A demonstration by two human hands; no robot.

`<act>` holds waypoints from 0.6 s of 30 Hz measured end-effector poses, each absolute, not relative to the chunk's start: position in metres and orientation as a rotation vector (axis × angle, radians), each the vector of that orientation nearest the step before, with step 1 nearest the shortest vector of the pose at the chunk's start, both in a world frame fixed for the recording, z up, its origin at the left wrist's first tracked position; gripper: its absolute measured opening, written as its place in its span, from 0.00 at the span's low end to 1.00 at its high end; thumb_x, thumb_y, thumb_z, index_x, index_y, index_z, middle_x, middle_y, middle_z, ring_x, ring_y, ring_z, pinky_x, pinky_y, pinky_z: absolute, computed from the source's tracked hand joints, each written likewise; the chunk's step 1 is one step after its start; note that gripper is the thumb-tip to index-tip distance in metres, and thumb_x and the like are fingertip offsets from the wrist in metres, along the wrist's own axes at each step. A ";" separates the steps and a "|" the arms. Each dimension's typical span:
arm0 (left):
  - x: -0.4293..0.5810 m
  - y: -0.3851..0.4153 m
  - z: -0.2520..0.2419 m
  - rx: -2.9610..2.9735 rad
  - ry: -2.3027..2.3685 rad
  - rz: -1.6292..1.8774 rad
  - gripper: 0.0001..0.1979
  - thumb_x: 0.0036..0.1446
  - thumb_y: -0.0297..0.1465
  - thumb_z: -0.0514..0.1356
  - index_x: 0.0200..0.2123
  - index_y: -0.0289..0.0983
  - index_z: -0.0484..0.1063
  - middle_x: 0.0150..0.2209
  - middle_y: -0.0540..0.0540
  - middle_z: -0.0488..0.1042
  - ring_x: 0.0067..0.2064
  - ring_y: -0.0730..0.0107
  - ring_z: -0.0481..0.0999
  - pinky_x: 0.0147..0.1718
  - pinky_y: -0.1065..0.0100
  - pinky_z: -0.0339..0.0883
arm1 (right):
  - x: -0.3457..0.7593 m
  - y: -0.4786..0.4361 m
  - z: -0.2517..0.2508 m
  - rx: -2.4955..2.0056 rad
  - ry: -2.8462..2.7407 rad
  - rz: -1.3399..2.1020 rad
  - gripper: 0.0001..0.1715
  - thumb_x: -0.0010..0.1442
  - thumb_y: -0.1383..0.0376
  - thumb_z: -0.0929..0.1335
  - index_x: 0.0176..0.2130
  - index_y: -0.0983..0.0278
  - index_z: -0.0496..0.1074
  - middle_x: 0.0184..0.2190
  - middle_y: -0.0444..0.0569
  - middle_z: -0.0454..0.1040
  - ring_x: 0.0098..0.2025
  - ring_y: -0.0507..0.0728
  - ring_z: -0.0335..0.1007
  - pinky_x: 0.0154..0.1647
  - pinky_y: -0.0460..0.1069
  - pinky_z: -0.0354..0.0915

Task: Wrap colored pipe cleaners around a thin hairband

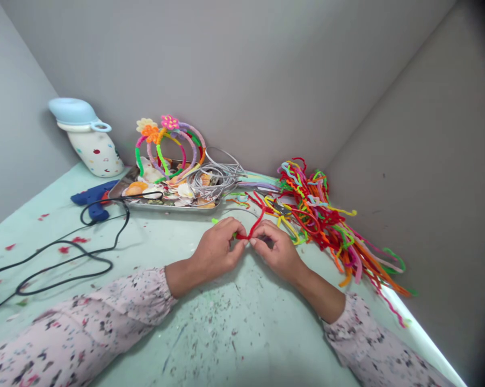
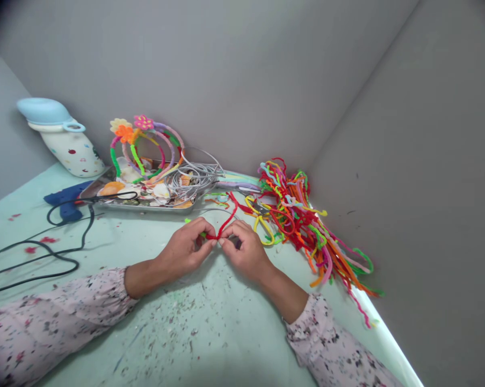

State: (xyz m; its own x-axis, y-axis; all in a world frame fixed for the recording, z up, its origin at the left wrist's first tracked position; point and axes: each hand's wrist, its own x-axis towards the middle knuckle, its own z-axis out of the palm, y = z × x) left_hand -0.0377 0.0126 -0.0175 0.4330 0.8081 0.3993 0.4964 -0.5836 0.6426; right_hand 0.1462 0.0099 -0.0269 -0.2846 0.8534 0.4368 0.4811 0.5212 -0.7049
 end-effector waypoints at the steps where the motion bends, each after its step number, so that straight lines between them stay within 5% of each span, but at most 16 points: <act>1: -0.038 0.013 -0.018 2.267 1.102 0.976 0.01 0.56 0.27 0.56 0.33 0.36 0.66 0.32 0.49 0.68 0.32 0.71 0.65 0.30 0.70 0.59 | 0.146 0.010 -0.027 -1.093 -1.936 0.571 0.03 0.58 0.68 0.66 0.31 0.62 0.69 0.30 0.45 0.69 0.36 0.55 0.66 0.37 0.50 0.61; 18: -0.034 0.009 -0.016 2.344 1.168 1.144 0.02 0.53 0.27 0.57 0.31 0.36 0.66 0.30 0.50 0.69 0.31 0.72 0.66 0.31 0.69 0.58 | 0.138 0.000 -0.019 -1.045 -1.944 0.022 0.06 0.56 0.64 0.70 0.34 0.61 0.67 0.31 0.48 0.71 0.38 0.58 0.65 0.41 0.55 0.60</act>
State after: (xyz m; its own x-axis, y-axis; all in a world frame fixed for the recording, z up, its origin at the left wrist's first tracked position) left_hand -0.0343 0.0087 -0.0155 0.3584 0.7690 0.5293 0.5449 -0.6327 0.5503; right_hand 0.1384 -0.0003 -0.0189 -0.2372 0.6730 0.7006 0.6572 0.6423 -0.3944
